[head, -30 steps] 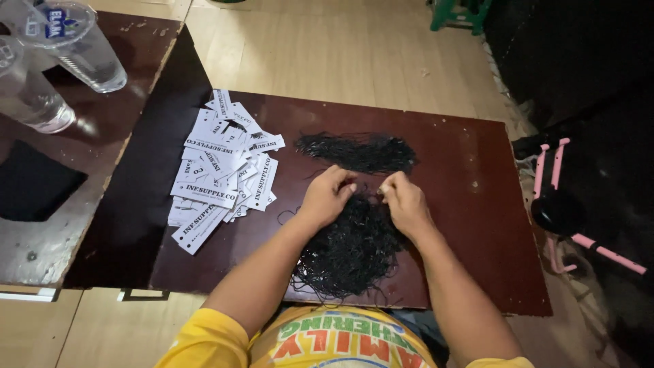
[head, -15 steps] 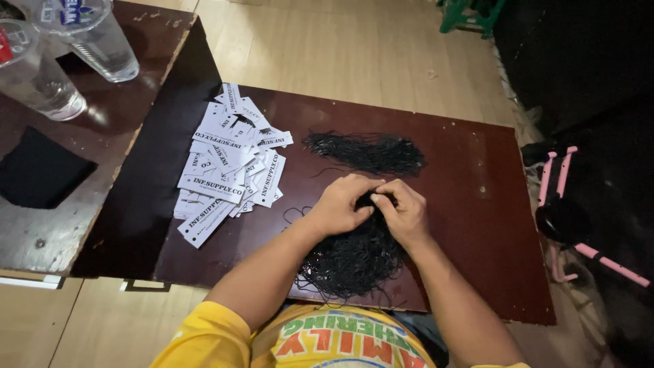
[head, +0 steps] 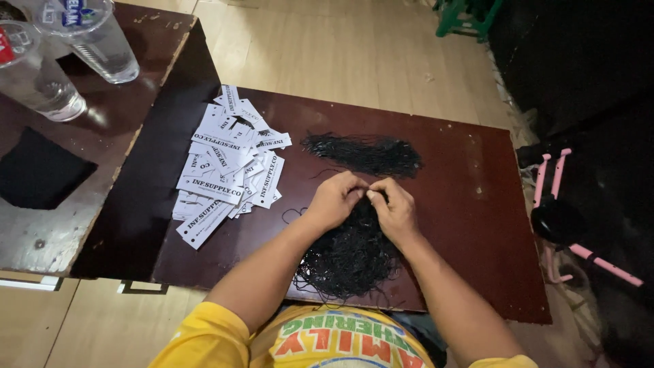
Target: The person repeatedly picks up small black wire pieces from a pile on a table, separates them by hand, and places them into a second pile. The task continues throughout the clip with no tools used.
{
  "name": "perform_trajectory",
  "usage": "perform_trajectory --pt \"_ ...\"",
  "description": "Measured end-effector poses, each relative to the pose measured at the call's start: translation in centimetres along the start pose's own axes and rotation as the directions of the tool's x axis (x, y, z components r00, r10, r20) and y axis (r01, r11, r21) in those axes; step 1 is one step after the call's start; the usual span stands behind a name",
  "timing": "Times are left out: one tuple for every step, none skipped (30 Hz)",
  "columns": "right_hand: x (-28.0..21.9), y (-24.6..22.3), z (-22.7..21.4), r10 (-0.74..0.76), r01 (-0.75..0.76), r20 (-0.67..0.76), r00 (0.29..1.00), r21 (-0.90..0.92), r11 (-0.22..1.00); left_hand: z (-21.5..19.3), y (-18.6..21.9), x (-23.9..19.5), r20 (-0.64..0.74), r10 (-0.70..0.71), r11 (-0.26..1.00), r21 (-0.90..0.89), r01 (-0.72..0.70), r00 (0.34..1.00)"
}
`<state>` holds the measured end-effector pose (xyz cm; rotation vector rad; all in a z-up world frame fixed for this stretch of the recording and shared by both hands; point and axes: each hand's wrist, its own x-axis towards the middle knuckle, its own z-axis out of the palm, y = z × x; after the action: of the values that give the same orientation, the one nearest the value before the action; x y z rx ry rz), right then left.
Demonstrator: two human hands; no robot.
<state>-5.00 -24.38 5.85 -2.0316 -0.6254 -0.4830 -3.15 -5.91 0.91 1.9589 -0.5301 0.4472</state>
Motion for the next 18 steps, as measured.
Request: perform_trajectory --pt "-0.1 0.1 0.2 -0.002 0.002 0.002 1.000 0.000 1.000 -0.5 1.1 0.2 -0.003 0.000 1.000 0.000 0.000 1.000" --pt "-0.3 0.2 0.4 -0.055 0.057 0.035 0.998 -0.048 0.997 -1.1 2.2 0.5 -0.082 0.046 0.999 -0.009 -0.047 0.996" --pt "-0.4 0.4 0.8 -0.106 0.112 0.068 0.992 -0.094 0.989 -1.7 3.1 0.8 -0.159 0.094 0.995 -0.012 -0.097 0.983" --pt "-0.3 1.8 1.4 -0.108 0.114 0.066 0.992 -0.092 0.989 -1.9 4.0 1.6 -0.158 0.096 0.995 -0.009 -0.098 0.983" --pt "-0.7 3.1 1.9 -0.124 0.152 0.148 0.981 -0.191 0.970 -1.8 5.0 1.9 -0.146 0.182 0.983 0.039 -0.178 0.972" --pt "-1.1 4.5 2.4 -0.132 0.196 0.231 0.964 -0.284 0.938 -1.7 6.0 2.2 -0.130 0.266 0.963 0.085 -0.257 0.955" --pt "-0.2 1.6 5.3 -0.124 0.190 0.233 0.965 -0.286 0.939 -1.4 6.4 2.4 -0.127 0.261 0.964 0.080 -0.253 0.957" --pt "0.8 -1.3 8.2 0.082 0.014 0.200 0.976 -0.438 0.899 -1.1 6.7 2.6 -0.045 0.317 0.941 0.142 -0.308 0.947" --pt "2.1 -4.2 11.1 0.272 -0.147 0.139 0.952 -0.573 0.806 -0.9 7.1 3.0 0.036 0.366 0.908 0.204 -0.366 0.930" --pt "2.9 -5.4 10.6 0.273 -0.145 0.143 0.951 -0.574 0.806 -0.9 7.5 3.1 0.034 0.362 0.910 0.203 -0.361 0.931" --pt "4.2 -6.6 10.1 0.515 -0.357 -0.008 0.857 -0.730 0.583 -1.0 7.8 3.6 0.128 0.376 0.875 0.276 -0.397 0.918" --pt "5.5 -7.8 9.6 0.683 -0.512 -0.204 0.702 -0.811 0.285 -1.1 8.1 4.1 0.223 0.379 0.832 0.342 -0.436 0.898" --pt "5.7 -6.9 9.4 0.683 -0.509 -0.201 0.703 -0.813 0.284 0.2 11.0 5.5 0.220 0.376 0.834 0.343 -0.433 0.900" --pt "5.9 -5.9 9.3 0.495 -0.291 0.013 0.869 -0.795 0.532 1.4 13.9 6.8 -0.035 -0.370 0.535 0.809 0.243 0.929" --pt "6.1 -5.1 9.3 0.238 -0.023 0.210 0.948 -0.704 0.710 2.5 16.7 8.2 -0.571 -0.693 -0.283 0.777 0.562 0.441" --pt "6.3 -4.2 9.4 -0.058 0.260 0.359 0.932 -0.547 0.796 2.4 15.6 7.4 -0.574 -0.695 -0.288 0.774 0.564 0.433" --pt "6.7 -3.3 9.4 -0.362 0.526 0.437 0.823 -0.346 0.777 2.3 14.6 6.6 0.202 -0.584 0.518 0.838 0.170 0.786" --pt "7.1 -2.4 9.5 -0.636 0.745 0.440 0.634 -0.126 0.656 2.2 13.5 5.9 0.711 0.102 0.904 0.225 -0.363 0.695"
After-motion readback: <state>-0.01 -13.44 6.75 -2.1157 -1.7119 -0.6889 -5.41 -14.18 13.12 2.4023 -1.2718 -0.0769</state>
